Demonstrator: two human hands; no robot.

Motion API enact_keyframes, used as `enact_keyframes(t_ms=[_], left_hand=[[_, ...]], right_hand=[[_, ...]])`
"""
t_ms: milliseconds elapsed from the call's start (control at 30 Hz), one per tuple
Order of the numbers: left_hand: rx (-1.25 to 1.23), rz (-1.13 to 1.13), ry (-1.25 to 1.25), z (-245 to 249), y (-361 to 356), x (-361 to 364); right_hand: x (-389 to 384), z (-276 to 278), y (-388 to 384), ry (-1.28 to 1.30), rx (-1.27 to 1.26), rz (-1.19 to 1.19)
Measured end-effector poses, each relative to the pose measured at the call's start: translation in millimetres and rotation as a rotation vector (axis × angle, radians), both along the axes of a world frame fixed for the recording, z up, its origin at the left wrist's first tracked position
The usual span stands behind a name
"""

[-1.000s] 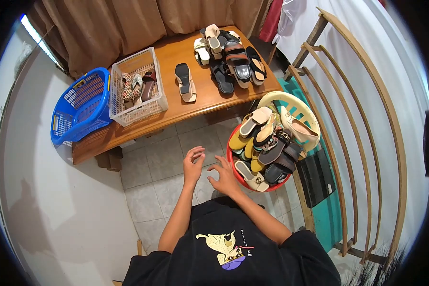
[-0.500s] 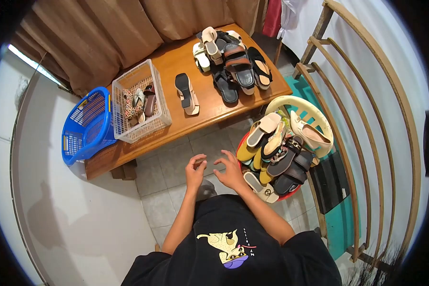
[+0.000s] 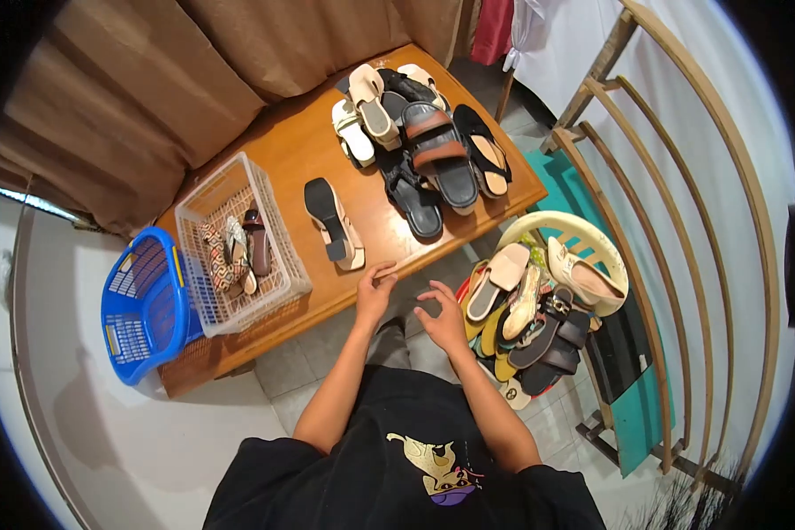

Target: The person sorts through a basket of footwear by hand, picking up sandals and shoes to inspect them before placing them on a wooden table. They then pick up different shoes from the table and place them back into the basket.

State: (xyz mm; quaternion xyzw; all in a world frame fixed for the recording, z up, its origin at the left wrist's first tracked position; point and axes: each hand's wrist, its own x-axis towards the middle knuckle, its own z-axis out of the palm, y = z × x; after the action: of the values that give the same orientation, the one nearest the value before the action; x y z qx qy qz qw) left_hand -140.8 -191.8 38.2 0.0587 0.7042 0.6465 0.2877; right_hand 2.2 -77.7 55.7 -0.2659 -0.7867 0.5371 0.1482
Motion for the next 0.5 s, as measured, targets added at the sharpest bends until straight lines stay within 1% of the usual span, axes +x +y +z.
enact_keyframes(t_ms=[33,67,133,200,267,300,333,400,467,500], left_hand=[[0.078,-0.016,-0.052,-1.6,8.9,-19.6],[0.089,-0.013,-0.061,-3.0,20.5,-37.9],[0.05,0.051,-0.012,-13.5,41.8,-73.3],[0.017,0.01,-0.011,-39.9,59.3,-112.5],[-0.065,0.03,0.096,-55.4,82.1,-142.5],[-0.088,0.021,0.072,-63.9,92.0,-157.9],[-0.097,0.006,0.059,-67.4,102.0,-170.1],[-0.079,0.067,-0.017,-75.5,120.9,-188.3],[-0.052,0.056,-0.07,-81.4,134.3,-204.9],[-0.103,-0.029,0.006,-104.9,135.9,-215.7]], right_hand=[[-16.1,-2.7,2.9,-0.021,-0.014,-0.03],[-33.5,-5.3,8.8,-0.037,-0.025,-0.059],[-67.0,-15.0,22.2,-0.069,-0.047,-0.096],[-95.3,-21.7,33.2,-0.103,-0.083,-0.148],[-119.3,-25.2,44.4,-0.085,0.068,-0.176],[-127.2,-39.4,49.8,-0.107,0.149,-0.16],[-135.7,-40.2,53.1,-0.122,0.14,-0.173],[-149.1,-43.9,58.7,-0.214,0.35,-0.173],[-161.3,-47.5,62.4,-0.26,0.372,-0.207],[-166.5,-49.8,64.4,-0.296,0.394,-0.225]])
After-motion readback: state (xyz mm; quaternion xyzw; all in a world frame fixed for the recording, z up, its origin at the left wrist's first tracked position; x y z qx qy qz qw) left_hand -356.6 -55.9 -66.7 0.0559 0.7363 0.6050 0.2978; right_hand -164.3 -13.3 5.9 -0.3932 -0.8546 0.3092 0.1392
